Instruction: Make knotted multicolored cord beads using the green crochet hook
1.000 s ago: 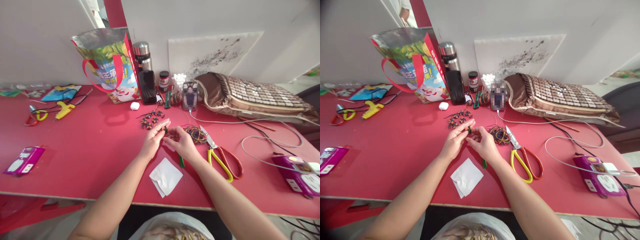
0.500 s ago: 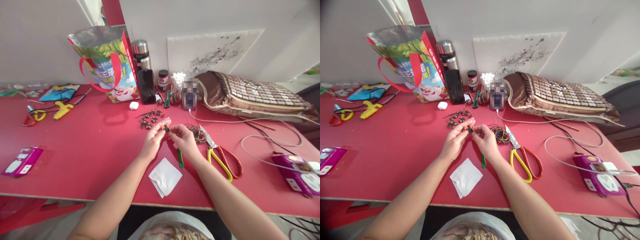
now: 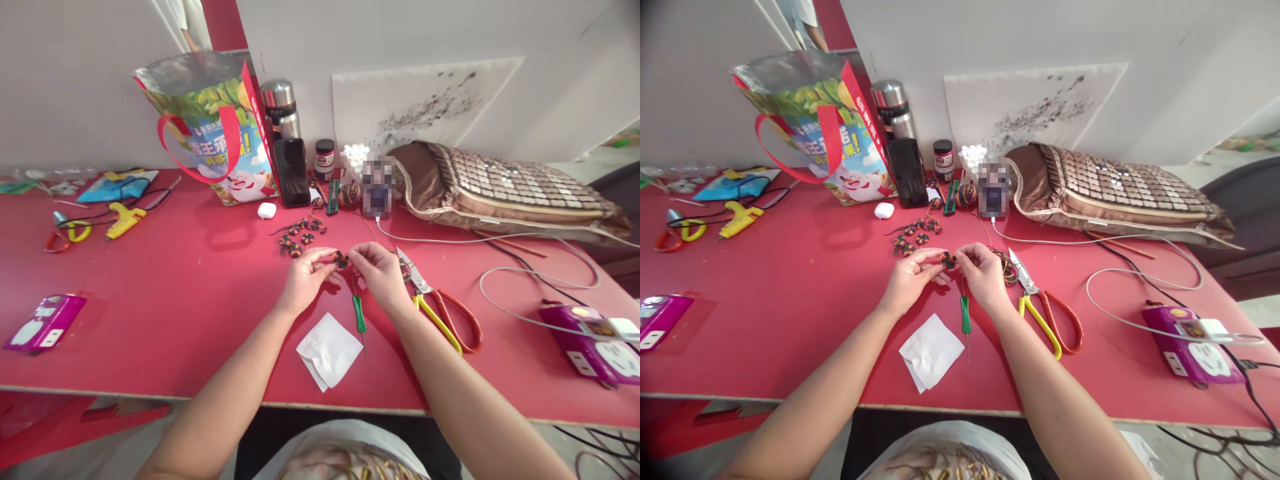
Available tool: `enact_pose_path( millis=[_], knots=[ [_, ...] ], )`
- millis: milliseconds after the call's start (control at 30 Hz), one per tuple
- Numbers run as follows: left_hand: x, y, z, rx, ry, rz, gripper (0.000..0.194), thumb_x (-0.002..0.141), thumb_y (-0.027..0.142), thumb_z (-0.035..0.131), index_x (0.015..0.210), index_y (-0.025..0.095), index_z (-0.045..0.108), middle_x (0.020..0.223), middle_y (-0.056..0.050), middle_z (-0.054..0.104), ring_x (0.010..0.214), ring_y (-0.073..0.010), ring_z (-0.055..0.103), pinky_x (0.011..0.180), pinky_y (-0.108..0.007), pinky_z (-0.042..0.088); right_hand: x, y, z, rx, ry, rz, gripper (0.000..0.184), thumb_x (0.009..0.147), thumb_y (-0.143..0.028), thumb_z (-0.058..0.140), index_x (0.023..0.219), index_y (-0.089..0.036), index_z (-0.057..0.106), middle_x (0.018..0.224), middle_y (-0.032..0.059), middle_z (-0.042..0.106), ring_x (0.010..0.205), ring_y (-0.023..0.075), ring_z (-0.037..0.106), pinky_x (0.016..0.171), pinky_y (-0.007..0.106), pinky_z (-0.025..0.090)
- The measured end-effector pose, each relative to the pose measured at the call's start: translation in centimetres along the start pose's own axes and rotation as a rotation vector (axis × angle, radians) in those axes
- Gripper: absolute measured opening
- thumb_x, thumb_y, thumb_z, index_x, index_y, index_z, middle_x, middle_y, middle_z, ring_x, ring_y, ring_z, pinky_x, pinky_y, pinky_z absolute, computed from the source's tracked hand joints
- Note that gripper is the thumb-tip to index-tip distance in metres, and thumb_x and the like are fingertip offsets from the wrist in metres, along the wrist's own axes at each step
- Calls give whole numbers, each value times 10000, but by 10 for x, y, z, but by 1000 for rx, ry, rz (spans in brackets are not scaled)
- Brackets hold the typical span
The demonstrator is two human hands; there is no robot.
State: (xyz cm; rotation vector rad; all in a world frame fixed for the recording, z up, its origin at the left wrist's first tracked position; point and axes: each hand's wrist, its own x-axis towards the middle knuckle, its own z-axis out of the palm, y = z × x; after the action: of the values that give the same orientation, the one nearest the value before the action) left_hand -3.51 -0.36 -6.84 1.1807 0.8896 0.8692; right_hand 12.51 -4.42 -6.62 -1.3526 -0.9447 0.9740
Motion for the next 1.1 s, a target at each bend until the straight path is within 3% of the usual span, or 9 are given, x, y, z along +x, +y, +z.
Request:
enact_pose_path(
  millis=[100,200,300,433,500,633,733,933,1100],
  knots=[
    [-1,0,-1,64,10,69,291,756,282,846,1008,158,769,1283,-126,657,647,-139,708,655,-341,630,1,3,-1,-23,-5,-7,317,791,-517,721,758,-216,627,597,-28,543,555,142,472,549,291,378],
    [-3,-1,-1,160,18,118,139,808,290,794,826,155,767,1314,-133,640,622,-119,672,653,-334,613,2,5,-2,-27,-12,-11,308,791,-512,715,757,-223,616,593,-35,523,542,138,452,540,291,360],
    [-3,-4,-2,250,39,153,155,879,291,700,784,170,718,1233,-125,674,557,-116,644,575,-323,574,2,5,-1,-20,-14,-11,282,801,-487,703,758,-225,610,593,-34,523,540,140,451,538,292,353],
    [-1,-7,-3,311,56,108,89,915,273,620,871,212,668,732,-19,685,495,-158,636,504,-282,505,1,7,0,-35,-12,-17,273,810,-474,697,752,-225,604,587,-26,530,552,147,464,539,291,353],
    [-2,-7,-4,318,70,102,76,912,270,619,865,222,654,643,14,645,486,-160,632,504,-270,482,1,8,0,-56,-6,-27,273,808,-474,698,749,-224,605,592,-22,535,565,151,466,544,291,355],
    [-3,-4,-3,259,102,127,97,887,271,656,806,220,638,676,15,657,483,-143,621,501,-264,465,1,8,-1,-77,3,-42,253,816,-455,681,744,-228,596,600,-22,534,573,155,459,551,295,360],
    [-4,3,-2,146,66,62,141,844,302,723,804,198,636,678,1,664,524,-160,655,521,-277,509,0,5,-2,-70,-15,-52,246,837,-446,670,752,-232,584,600,-26,530,576,157,470,562,298,373],
    [-5,14,2,-104,-59,-79,482,786,383,803,1190,161,661,962,-82,748,761,-223,750,581,-301,583,-1,4,-3,-147,-75,-190,176,894,-368,635,814,-212,617,747,5,638,690,166,574,682,305,447],
    [-3,8,6,-123,-1,-68,395,692,319,860,1015,151,707,839,-38,744,662,-165,719,578,-263,556,-4,6,-1,-266,-77,-280,119,910,-319,637,857,-219,673,825,34,690,775,197,637,733,323,484]
  ],
)
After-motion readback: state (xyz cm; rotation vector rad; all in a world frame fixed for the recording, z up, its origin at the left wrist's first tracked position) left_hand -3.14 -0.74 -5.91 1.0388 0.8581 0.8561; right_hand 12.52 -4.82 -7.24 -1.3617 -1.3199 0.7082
